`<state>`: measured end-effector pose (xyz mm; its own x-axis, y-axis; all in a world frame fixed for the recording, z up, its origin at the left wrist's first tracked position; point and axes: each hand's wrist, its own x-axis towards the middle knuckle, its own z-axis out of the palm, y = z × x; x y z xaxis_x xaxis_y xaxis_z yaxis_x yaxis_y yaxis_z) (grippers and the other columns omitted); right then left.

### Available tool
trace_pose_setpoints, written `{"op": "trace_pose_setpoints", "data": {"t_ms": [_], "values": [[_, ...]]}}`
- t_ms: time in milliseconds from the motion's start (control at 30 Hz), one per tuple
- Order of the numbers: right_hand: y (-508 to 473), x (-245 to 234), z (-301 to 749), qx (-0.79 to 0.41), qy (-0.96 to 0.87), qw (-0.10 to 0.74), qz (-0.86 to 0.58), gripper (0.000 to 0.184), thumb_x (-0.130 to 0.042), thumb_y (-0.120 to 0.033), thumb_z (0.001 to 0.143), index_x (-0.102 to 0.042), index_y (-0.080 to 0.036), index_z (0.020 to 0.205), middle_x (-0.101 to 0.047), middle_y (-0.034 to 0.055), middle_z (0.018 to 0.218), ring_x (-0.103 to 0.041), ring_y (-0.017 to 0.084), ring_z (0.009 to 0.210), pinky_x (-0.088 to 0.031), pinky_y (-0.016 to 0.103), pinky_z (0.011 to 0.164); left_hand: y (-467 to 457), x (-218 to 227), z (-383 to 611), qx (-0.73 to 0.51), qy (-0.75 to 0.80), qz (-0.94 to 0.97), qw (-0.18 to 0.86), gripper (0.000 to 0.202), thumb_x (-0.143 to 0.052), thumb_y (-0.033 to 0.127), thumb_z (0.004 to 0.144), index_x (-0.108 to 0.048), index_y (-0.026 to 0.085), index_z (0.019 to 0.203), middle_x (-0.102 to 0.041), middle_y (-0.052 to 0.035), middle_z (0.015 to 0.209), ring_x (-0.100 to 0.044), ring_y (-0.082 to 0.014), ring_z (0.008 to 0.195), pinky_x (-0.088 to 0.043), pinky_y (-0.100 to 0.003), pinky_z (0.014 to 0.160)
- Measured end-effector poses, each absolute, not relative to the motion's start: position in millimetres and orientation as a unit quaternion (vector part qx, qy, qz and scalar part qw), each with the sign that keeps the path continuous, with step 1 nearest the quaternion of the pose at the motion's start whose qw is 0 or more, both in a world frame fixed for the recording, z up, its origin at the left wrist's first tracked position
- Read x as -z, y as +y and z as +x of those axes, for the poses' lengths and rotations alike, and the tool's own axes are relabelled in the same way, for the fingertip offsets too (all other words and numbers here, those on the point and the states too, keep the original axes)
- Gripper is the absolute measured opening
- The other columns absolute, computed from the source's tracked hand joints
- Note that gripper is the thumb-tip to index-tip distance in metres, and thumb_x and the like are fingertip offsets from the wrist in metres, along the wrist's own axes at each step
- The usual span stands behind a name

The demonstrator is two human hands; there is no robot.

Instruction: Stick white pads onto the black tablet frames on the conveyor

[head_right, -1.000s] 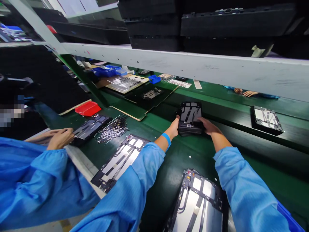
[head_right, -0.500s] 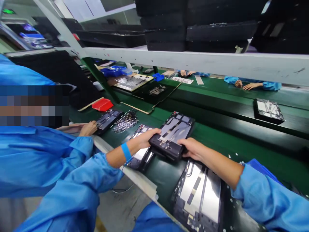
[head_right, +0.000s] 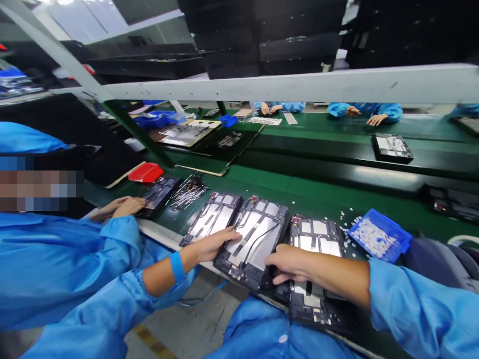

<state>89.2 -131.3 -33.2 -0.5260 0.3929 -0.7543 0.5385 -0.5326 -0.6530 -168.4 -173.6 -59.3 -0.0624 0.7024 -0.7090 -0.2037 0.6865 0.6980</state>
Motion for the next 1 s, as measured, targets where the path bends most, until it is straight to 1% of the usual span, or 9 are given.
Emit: {"op": "trace_pose_setpoints", "data": {"t_ms": [100, 167, 200, 267, 400, 533, 800, 900, 1000], "values": [[-134, 24, 131, 0.638, 0.620, 0.002, 0.457, 0.015, -0.075, -0.031, 0.077, -0.071, -0.023, 0.089, -0.076, 0.0076, 0.087, -0.073, 0.026, 0.078, -0.063, 0.043, 0.080, -170, 63, -173, -0.342, 0.637, 0.214, 0.657, 0.056, -0.094, 0.035, 0.066, -0.067, 0.025, 0.114, -0.079, -0.0050, 0.104, -0.075, -0.0229, 0.093, -0.062, -0.029, 0.075], [-142, 32, 181, 0.481, 0.735, -0.132, 0.459, 0.030, -0.072, -0.041, 0.082, -0.076, -0.030, 0.110, -0.078, 0.0078, 0.116, -0.073, 0.031, 0.105, -0.057, 0.051, 0.102, -169, 65, -174, -0.337, 0.645, 0.228, 0.647, 0.068, -0.095, 0.036, 0.067, -0.065, 0.024, 0.127, -0.079, -0.0078, 0.112, -0.076, -0.0246, 0.099, -0.062, -0.030, 0.078], [-149, 43, 209, 0.401, 0.745, -0.216, 0.486, 0.042, -0.068, -0.045, 0.087, -0.073, -0.031, 0.126, -0.072, 0.0080, 0.136, -0.067, 0.033, 0.125, -0.048, 0.053, 0.115, -170, 65, -173, -0.337, 0.641, 0.236, 0.648, 0.074, -0.094, 0.037, 0.068, -0.062, 0.022, 0.134, -0.079, -0.0093, 0.115, -0.076, -0.0255, 0.100, -0.062, -0.031, 0.079], [-170, 75, 256, 0.319, 0.690, -0.318, 0.567, 0.064, -0.067, -0.054, 0.089, -0.061, -0.026, 0.146, -0.058, 0.0122, 0.155, -0.053, 0.036, 0.143, -0.037, 0.056, 0.124, -175, 65, -167, -0.339, 0.632, 0.243, 0.653, 0.086, -0.092, 0.039, 0.072, -0.054, 0.020, 0.147, -0.078, -0.0113, 0.120, -0.076, -0.0267, 0.103, -0.063, -0.033, 0.082], [-230, 144, 286, 0.443, 0.505, -0.337, 0.660, 0.090, -0.057, -0.067, 0.093, -0.036, -0.021, 0.166, -0.042, 0.0158, 0.167, -0.044, 0.035, 0.152, -0.036, 0.051, 0.125, -188, 65, -145, -0.343, 0.627, 0.214, 0.666, 0.100, -0.089, 0.038, 0.078, -0.038, 0.022, 0.162, -0.076, -0.0120, 0.127, -0.076, -0.0272, 0.107, -0.062, -0.037, 0.093], [-271, 157, 266, 0.521, 0.455, -0.356, 0.628, 0.095, -0.056, -0.067, 0.095, -0.024, -0.022, 0.171, -0.027, 0.0100, 0.174, -0.023, 0.030, 0.161, -0.024, 0.048, 0.130, -193, 67, -123, -0.350, 0.604, 0.212, 0.684, 0.099, -0.086, 0.036, 0.082, -0.034, 0.024, 0.166, -0.072, -0.0121, 0.138, -0.072, -0.0282, 0.123, -0.055, -0.038, 0.109], [-249, 156, 281, 0.524, 0.477, -0.370, 0.601, 0.092, -0.056, -0.068, 0.095, -0.028, -0.021, 0.170, -0.027, 0.0122, 0.174, -0.023, 0.031, 0.161, -0.018, 0.051, 0.131, -193, 67, -107, -0.351, 0.610, 0.216, 0.677, 0.096, -0.084, 0.032, 0.080, -0.039, 0.027, 0.164, -0.056, -0.0078, 0.159, -0.052, -0.0314, 0.148, -0.034, -0.046, 0.129], [-247, 146, 292, 0.539, 0.472, -0.377, 0.587, 0.085, -0.061, -0.070, 0.092, -0.047, -0.022, 0.161, -0.041, 0.0153, 0.167, -0.039, 0.034, 0.155, -0.029, 0.053, 0.128, -194, 67, -105, -0.326, 0.657, 0.209, 0.647, 0.097, -0.084, 0.036, 0.079, -0.038, 0.026, 0.164, -0.053, -0.0092, 0.161, -0.047, -0.0323, 0.152, -0.030, -0.049, 0.130], [-250, 123, 319, 0.498, 0.442, -0.411, 0.623, 0.071, -0.068, -0.070, 0.087, -0.066, -0.022, 0.141, -0.063, 0.0175, 0.149, -0.060, 0.035, 0.137, -0.044, 0.055, 0.118, -188, 73, -104, -0.293, 0.736, 0.228, 0.566, 0.096, -0.080, 0.049, 0.083, -0.035, 0.026, 0.166, -0.057, -0.0107, 0.158, -0.048, -0.0310, 0.151, -0.030, -0.049, 0.130]]}}
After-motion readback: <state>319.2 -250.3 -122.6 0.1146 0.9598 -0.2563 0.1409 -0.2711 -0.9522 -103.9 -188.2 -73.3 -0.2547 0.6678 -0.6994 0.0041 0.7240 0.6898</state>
